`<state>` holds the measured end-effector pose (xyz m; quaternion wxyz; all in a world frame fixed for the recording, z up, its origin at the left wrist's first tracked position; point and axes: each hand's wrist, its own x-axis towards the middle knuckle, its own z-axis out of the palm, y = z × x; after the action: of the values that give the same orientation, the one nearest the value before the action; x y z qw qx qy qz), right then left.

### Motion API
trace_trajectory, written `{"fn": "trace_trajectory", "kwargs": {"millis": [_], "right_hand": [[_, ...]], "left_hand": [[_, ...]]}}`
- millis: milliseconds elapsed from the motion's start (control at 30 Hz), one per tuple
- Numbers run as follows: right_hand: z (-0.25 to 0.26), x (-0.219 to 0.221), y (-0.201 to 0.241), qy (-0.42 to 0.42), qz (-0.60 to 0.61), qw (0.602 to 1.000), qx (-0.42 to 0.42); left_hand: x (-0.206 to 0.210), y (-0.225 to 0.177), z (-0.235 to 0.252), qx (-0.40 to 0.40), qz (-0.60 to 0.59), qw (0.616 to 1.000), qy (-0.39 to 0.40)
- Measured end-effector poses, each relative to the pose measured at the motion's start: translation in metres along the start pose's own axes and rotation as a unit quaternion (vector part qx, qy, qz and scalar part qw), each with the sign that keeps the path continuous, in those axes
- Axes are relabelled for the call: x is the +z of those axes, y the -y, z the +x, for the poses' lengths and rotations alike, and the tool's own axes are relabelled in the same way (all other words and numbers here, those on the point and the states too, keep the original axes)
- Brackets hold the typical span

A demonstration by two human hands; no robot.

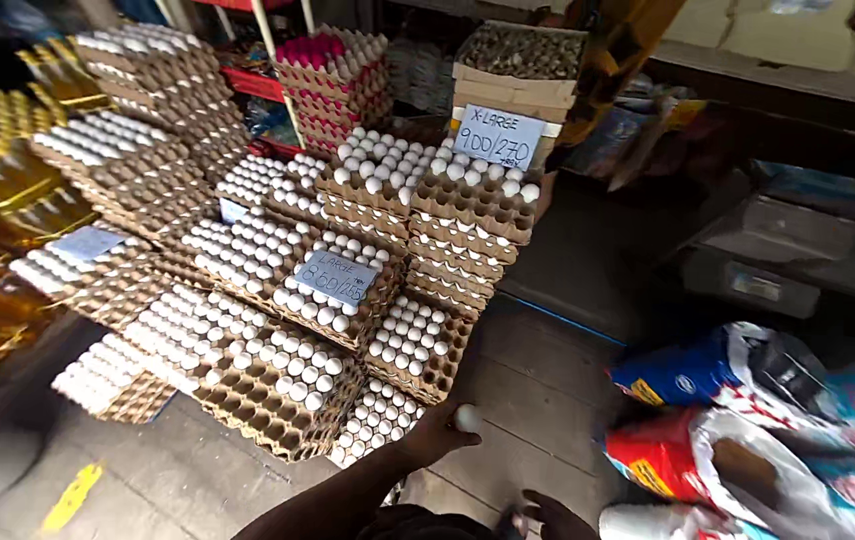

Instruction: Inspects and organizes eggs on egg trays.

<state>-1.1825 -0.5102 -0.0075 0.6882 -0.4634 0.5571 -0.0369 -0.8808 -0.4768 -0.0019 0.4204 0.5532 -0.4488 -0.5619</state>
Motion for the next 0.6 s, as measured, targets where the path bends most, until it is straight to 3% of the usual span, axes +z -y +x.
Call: {"fn": "trace_trajectory", "kwargs": {"millis": [133,300,467,600], "right_hand": [[0.062,-0.084,0.049,0.097,-0.11,0.989,-0.036],[0.127,-0.147,0.162,0.142,-0.196,0.964,-0.11],[0.176,-0.138,0.308,0.141,-0.375,0.892,-0.21],[0.203,-0.101,0.405,0.149,-0.437,0.824,-0.327]], "left_hand": [[0.02,0.006,0.007,-0.007,-0.01,0.988,-0.155],[0.071,-0.007,0.003,-0.012,-0.089,0.929,-0.358],[0.1,-0.009,0.014,-0.018,-0.128,0.875,-0.466],[0.088,-0.011,0.032,0.016,-0.184,0.813,-0.552]]}}
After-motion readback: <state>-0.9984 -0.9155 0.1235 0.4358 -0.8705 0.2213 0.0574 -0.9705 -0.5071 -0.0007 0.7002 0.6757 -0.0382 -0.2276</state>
